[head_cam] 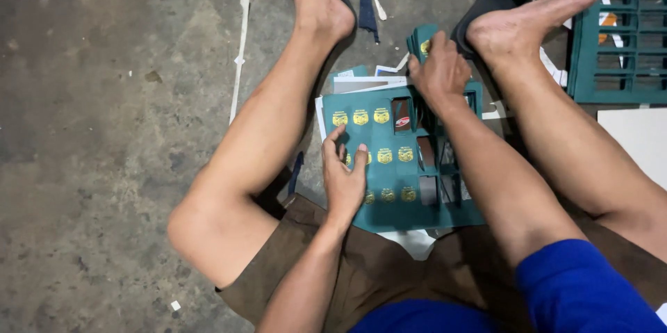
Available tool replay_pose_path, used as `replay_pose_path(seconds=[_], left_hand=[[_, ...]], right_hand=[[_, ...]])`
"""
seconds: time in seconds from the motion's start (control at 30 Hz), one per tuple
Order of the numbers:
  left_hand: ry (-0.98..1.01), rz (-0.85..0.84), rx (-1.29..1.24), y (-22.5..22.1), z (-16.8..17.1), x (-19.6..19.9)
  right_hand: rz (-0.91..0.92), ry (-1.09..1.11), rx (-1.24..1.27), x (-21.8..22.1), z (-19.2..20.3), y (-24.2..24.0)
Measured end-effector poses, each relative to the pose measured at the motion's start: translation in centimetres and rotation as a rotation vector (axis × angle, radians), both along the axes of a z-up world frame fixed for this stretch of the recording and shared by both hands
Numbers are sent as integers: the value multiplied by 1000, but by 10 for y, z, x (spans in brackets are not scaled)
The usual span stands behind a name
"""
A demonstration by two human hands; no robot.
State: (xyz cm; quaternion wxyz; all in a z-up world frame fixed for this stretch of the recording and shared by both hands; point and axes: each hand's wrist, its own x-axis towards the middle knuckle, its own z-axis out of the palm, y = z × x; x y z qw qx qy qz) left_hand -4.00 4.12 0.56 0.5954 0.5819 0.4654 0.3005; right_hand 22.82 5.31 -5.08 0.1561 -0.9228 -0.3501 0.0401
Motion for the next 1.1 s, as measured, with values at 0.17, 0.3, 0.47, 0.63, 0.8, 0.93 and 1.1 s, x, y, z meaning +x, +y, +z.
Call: replay_pose_path(seconds=[0.17,0.3,0.47,0.63,0.8,0.93,1.1], left_hand=[[61,-44,6,-4,0,3],[172,-52,184,-8,-4,1],[271,-88,122,-9,10,8],[312,-215,391,-20,-23,18],[416,-47,600,-18,-25,27],[592,274,523,-23,-62,-24],[584,279,-323,-34,-82,-74]], right_hand=[[-38,70,23,-3,-1,0],[-11,132,-7,-15,45,-5],[111,158,378,-37,64,-66],[39,401,382,-92,65,-124],[36,525,243,-134,36,-157],[153,378,244,-121,47,-172],[145,91,66,-82,50,-223]])
